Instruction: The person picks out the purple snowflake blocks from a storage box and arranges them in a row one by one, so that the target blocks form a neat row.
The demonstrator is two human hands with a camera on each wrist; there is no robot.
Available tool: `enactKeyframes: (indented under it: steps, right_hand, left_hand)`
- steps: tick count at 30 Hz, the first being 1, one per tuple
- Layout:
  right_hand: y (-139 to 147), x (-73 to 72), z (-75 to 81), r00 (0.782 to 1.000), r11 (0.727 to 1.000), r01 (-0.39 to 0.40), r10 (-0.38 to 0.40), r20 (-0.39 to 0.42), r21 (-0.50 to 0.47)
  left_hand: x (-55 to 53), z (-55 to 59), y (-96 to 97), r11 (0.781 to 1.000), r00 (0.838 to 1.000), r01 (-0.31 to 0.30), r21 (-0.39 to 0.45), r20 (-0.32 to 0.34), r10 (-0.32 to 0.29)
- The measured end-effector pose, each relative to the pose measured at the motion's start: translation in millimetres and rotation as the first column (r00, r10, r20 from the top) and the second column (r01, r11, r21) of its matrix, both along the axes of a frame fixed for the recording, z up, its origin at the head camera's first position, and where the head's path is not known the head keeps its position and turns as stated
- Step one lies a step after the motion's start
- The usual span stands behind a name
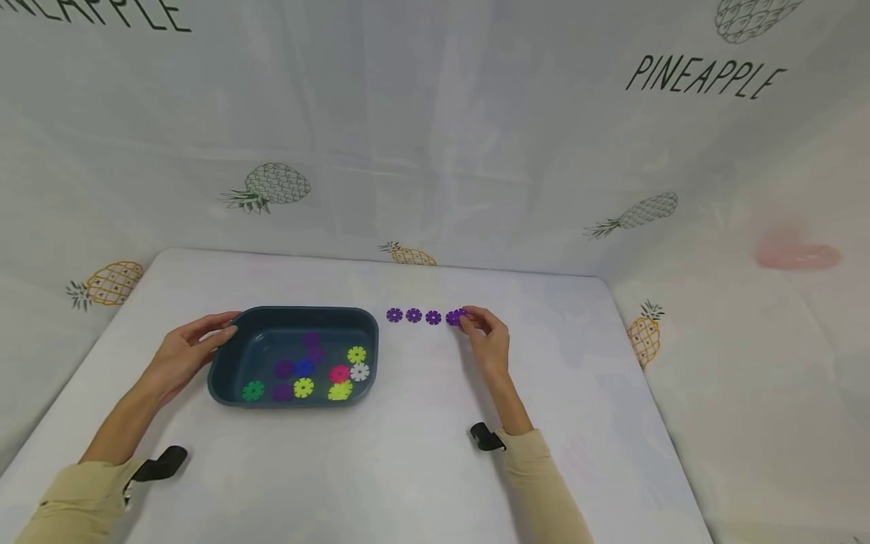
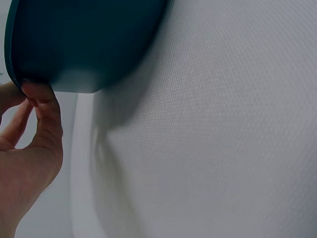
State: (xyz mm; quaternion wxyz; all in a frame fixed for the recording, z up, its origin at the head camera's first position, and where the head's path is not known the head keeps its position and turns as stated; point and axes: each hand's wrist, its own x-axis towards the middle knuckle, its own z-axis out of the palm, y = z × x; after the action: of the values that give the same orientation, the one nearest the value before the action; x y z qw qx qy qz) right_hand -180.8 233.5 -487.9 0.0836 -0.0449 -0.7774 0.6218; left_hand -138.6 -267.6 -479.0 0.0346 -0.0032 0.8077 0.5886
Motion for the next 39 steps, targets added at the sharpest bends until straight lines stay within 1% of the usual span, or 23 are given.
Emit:
enactKeyframes:
  steps: [7, 11, 15, 21, 26, 32, 39]
  right_hand:
    - [18, 0.7, -4.6, 0.997, 0.997, 0.071, -0.072, 0.037, 0.03]
    - [27, 1.7, -5.8, 0.995, 0.995, 0.085, -0.088, 0.052, 0.056]
    - [34, 1.4, -6.6, 0.99, 0.988, 0.108, -0.116, 0.075, 0.113]
    - [43, -2.0, -7.1, 0.981, 0.969, 0.138, -0.162, 0.103, 0.206]
    - [51, -6.1, -8.7, 0.98, 0.953, 0.138, -0.171, 0.105, 0.269]
    - [54, -9.7, -4.8, 0.983, 0.942, 0.098, -0.141, 0.113, 0.322]
    - [53, -17.9, -3.9, 0.983, 0.91, 0.088, -0.145, 0.11, 0.405]
  left_hand:
    - [0.1, -0.6, -0.6, 1.0, 1.0, 0.005, -0.008, 0.002, -0.005]
    - [-0.1, -0.1, -0.7, 1.0, 1.0, 0.002, -0.015, 0.002, -0.002]
    - [0.3, 0.9, -0.9, 1.0, 1.0, 0.0, -0.022, 0.007, 0.001]
    - [0.9, 1.3, -0.6, 1.0, 1.0, -0.005, -0.025, 0.009, 0.005]
    - [0.3, 0.8, 0.3, 1.0, 1.0, -0.004, -0.016, 0.003, 0.004]
    - [-0.2, 0.0, 0.9, 1.0, 1.0, -0.003, -0.011, 0.005, 0.003]
    - [-0.5, -1.5, 0.5, 1.0, 1.0, -0.009, -0.021, 0.009, 0.009]
